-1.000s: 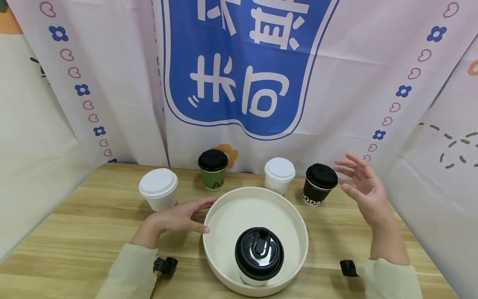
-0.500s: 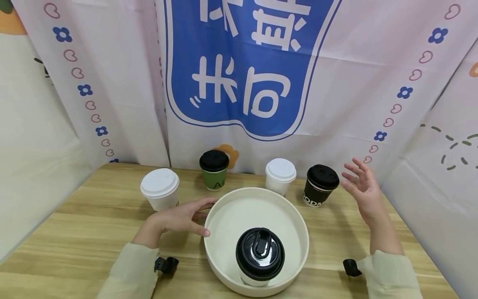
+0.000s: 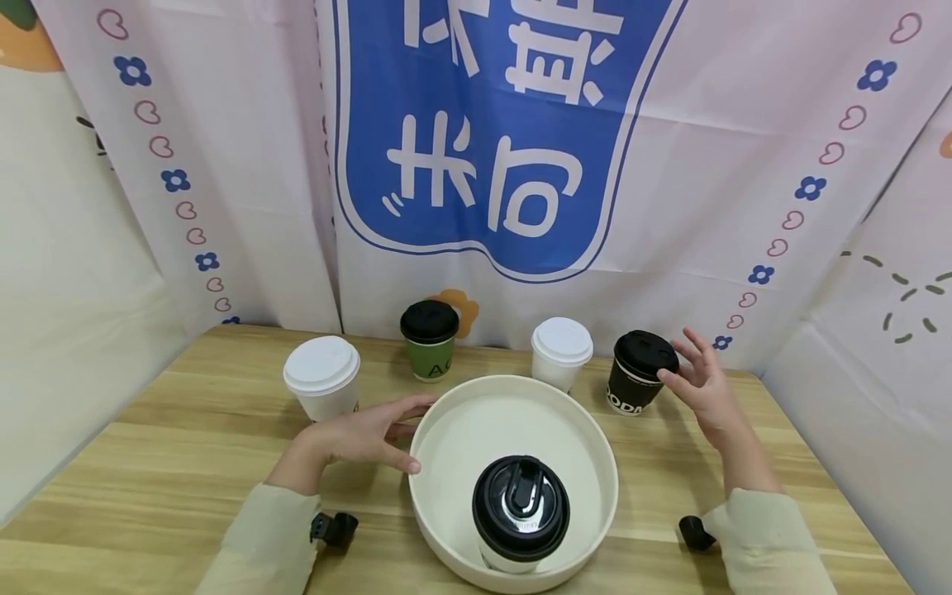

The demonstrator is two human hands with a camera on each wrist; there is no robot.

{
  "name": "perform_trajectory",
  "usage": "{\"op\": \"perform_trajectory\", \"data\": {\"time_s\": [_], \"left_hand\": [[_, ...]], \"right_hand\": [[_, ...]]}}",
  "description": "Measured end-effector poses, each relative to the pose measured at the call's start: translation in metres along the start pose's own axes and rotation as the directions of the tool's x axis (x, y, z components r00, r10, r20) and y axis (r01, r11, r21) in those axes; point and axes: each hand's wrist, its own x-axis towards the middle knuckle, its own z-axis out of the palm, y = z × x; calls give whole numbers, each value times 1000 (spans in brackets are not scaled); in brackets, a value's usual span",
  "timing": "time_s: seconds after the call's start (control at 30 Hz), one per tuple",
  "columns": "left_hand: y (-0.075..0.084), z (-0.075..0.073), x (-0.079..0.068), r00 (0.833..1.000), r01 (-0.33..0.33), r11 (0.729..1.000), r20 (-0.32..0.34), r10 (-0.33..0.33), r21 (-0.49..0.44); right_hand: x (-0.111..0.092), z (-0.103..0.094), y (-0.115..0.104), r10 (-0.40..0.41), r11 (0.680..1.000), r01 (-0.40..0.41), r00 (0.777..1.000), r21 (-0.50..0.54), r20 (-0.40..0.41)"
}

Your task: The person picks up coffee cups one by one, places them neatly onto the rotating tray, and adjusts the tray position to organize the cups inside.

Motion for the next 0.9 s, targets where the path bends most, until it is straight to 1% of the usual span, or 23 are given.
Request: {"op": "perform_trajectory", "data": {"time_s": [0.13, 0.23, 0.5, 0.73, 0.9], "left_hand": [[1, 0, 1, 1000, -3, 1000, 2, 3, 6], [1, 0, 1, 1000, -5, 1000, 4, 5, 7], [1, 0, 0, 1000, -8, 1000, 9, 8, -7], [2, 0, 0, 1000, -2, 1000, 9, 2, -7], [2, 1, 0, 1000, -5, 1000, 11, 5, 1]], "right_hand": [[2, 3, 2, 7, 1000, -7, 1000, 3, 23], [3, 6, 2, 16, 1000, -15, 999, -15, 32], [9, 11, 1, 47, 995, -44, 998, -90, 32], [13, 14, 1, 54, 994, -51, 998, -98, 28], [15, 15, 1, 104, 982, -99, 994, -161, 24]]}}
